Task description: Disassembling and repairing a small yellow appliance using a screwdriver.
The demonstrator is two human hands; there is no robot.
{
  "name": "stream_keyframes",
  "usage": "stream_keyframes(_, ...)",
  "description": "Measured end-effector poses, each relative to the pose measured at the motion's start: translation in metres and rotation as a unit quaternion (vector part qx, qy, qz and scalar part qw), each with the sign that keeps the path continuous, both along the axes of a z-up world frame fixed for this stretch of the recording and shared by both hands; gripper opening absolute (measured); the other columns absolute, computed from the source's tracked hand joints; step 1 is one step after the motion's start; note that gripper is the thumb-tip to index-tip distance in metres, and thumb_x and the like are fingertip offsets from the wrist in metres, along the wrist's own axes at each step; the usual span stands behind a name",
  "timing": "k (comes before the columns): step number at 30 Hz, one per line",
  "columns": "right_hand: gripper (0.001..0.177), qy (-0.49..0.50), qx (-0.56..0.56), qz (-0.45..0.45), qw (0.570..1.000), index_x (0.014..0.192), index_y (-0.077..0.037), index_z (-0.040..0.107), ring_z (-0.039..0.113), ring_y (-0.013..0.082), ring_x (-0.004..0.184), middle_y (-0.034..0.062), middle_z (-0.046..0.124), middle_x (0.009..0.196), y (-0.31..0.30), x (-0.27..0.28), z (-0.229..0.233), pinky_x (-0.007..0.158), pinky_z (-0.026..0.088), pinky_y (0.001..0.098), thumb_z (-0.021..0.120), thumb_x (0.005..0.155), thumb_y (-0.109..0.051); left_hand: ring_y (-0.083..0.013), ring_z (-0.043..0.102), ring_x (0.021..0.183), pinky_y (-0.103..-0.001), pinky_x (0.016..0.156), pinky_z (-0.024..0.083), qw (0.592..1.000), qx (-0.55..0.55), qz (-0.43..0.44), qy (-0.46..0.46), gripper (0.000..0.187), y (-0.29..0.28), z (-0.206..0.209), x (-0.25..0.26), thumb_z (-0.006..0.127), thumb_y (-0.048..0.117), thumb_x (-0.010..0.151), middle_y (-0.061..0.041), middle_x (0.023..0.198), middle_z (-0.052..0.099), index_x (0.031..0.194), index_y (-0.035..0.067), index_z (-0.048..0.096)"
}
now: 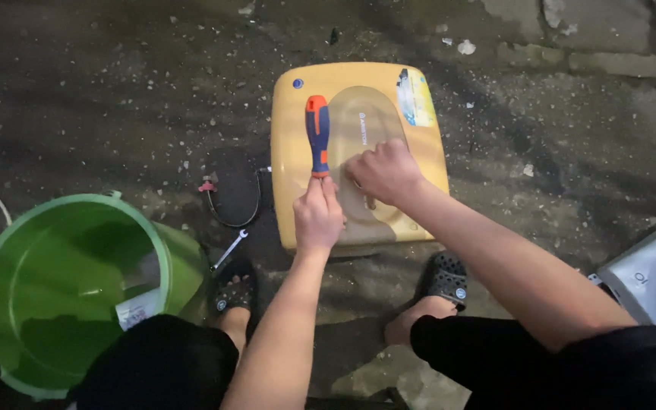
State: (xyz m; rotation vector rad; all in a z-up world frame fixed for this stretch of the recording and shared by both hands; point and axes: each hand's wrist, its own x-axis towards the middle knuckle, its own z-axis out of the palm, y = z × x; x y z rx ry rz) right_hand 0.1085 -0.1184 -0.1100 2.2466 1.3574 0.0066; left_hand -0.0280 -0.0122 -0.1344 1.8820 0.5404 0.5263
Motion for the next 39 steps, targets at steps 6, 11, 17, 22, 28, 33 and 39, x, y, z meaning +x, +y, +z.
stream_keyframes(6,0.037,-0.009,0.011,0.046,0.999,0.116,-0.016,0.062,0.073,0.0317,0.086,0.0045,0.073,0.093,-0.017,-0.003,0.008,0.067,0.053,0.0463,0.061,0.095,-0.046,-0.0237,0.066,0.042,-0.035,0.047,0.056,1.000,0.019,-0.001,-0.017,0.035,0.009,-0.033,0.016,0.042,0.024,0.107,-0.006,0.046,0.062,0.081,0.008,0.060)
stream_keyframes(11,0.012,-0.100,0.184,0.030,0.977,0.086,-0.022,0.060,0.070,0.0269,0.058,-0.0002,0.065,0.065,-0.022,-0.014,-0.011,0.051,0.050,0.0406,0.059,0.091,-0.033,-0.0302,0.070,0.050,-0.041,0.050,0.057,1.000,0.002,-0.016,-0.007,0.034,0.009,-0.005,0.001,0.044,0.024,0.106,-0.015,0.056,0.066,0.085,0.005,0.063)
stream_keyframes(17,0.023,-0.109,0.230,-0.112,0.961,0.069,-0.020,0.062,0.068,0.0273,0.053,0.0008,0.061,0.057,-0.017,-0.015,-0.037,0.045,0.047,0.0399,0.054,0.090,-0.026,-0.0311,0.072,0.056,-0.042,0.055,0.059,1.000,0.001,-0.008,0.008,0.037,0.002,-0.003,0.000,0.044,0.028,0.107,-0.014,0.058,0.067,0.086,0.007,0.065)
stream_keyframes(22,0.060,0.157,0.197,-0.482,0.839,0.079,-0.017,0.080,0.074,0.0452,0.076,0.0178,0.070,0.070,-0.010,-0.013,-0.007,0.063,0.058,0.0528,0.042,0.095,-0.060,-0.0359,0.074,0.065,-0.045,0.058,0.059,1.000,0.010,-0.004,-0.013,0.034,0.007,-0.019,0.009,0.046,0.027,0.106,-0.017,0.069,0.072,0.088,0.007,0.065)
stream_keyframes(28,0.042,0.215,0.099,-0.196,0.952,0.111,-0.015,0.060,0.075,0.0449,0.094,0.0199,0.075,0.094,-0.032,-0.018,0.071,0.081,0.056,0.0576,0.052,0.096,-0.053,-0.0378,0.074,0.068,-0.048,0.060,0.059,1.000,0.025,-0.006,-0.013,0.033,0.002,-0.011,-0.005,0.045,0.025,0.107,-0.019,0.073,0.073,0.089,0.005,0.065)
stream_keyframes(33,0.034,0.052,-0.094,0.090,0.990,0.130,-0.036,0.039,0.078,0.0251,0.094,0.0032,0.070,0.109,-0.025,0.021,0.072,0.074,0.063,0.0407,0.030,0.106,-0.059,-0.0292,0.072,0.055,-0.042,0.055,0.061,1.000,0.006,-0.006,-0.018,0.036,0.006,-0.018,0.004,0.041,0.025,0.108,-0.017,0.072,0.073,0.087,0.005,0.064)
stream_keyframes(39,0.040,-0.045,0.017,0.288,0.957,0.108,-0.037,0.051,0.076,0.0144,0.078,-0.0102,0.070,0.098,-0.028,0.055,0.029,0.067,0.061,0.0328,0.029,0.100,-0.070,-0.0375,0.074,0.067,-0.048,0.058,0.059,1.000,0.028,0.000,-0.014,0.036,0.004,-0.016,0.005,0.043,0.028,0.108,-0.019,0.074,0.073,0.089,0.006,0.064)
